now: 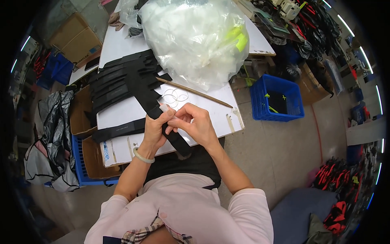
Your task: Applying adhesive labels to black fabric straps on a worktable.
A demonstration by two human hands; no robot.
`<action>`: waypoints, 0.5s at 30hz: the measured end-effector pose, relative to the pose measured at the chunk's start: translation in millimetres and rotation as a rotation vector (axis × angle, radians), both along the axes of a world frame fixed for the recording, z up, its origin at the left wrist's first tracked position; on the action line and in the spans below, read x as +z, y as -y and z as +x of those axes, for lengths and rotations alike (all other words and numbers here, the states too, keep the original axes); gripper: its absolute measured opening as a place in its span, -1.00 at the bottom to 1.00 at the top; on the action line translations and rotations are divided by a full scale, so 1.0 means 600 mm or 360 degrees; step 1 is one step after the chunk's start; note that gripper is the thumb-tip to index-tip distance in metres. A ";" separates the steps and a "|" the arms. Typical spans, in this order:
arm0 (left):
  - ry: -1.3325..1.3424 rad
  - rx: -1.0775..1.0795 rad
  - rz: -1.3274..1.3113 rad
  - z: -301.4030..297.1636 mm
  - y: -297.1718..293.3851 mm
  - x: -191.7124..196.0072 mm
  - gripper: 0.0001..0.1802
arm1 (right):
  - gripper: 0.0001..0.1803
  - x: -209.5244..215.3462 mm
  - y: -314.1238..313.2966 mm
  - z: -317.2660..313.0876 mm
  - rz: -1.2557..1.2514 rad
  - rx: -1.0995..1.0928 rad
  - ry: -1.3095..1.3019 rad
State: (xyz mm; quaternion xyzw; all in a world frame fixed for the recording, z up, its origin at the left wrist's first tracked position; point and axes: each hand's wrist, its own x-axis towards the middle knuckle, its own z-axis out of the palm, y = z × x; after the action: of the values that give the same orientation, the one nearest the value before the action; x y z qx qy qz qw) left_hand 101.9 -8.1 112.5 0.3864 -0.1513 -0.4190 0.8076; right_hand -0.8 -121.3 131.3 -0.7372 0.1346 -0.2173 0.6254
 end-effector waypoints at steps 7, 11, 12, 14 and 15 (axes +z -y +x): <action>-0.0555 0.0397 -0.0026 0.052 0.009 0.026 -0.56 | -0.78 0.023 -0.004 0.001 0.0619 0.0069 0.0042; -0.0802 0.0380 -0.0001 0.090 -0.001 0.015 -0.50 | -0.80 0.026 -0.006 -0.022 0.0305 0.0397 -0.0224; -0.0802 0.0358 -0.0014 0.089 0.000 0.015 -0.51 | -0.80 0.031 -0.009 -0.020 0.0163 0.0323 -0.0285; -0.0799 0.0336 -0.0024 0.085 -0.001 0.017 -0.51 | -0.78 0.030 -0.013 -0.014 -0.0136 0.0209 -0.0295; -0.0779 0.0324 -0.0038 0.079 -0.002 0.019 -0.52 | -0.78 0.032 -0.015 -0.014 -0.0135 0.0205 -0.0295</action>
State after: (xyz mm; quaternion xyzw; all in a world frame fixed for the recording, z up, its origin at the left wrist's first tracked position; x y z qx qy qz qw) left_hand 149.3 -6.8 123.7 0.2772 0.0833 -0.4146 0.8627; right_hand -9.4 -112.2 150.7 -0.7871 0.1348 -0.1131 0.5912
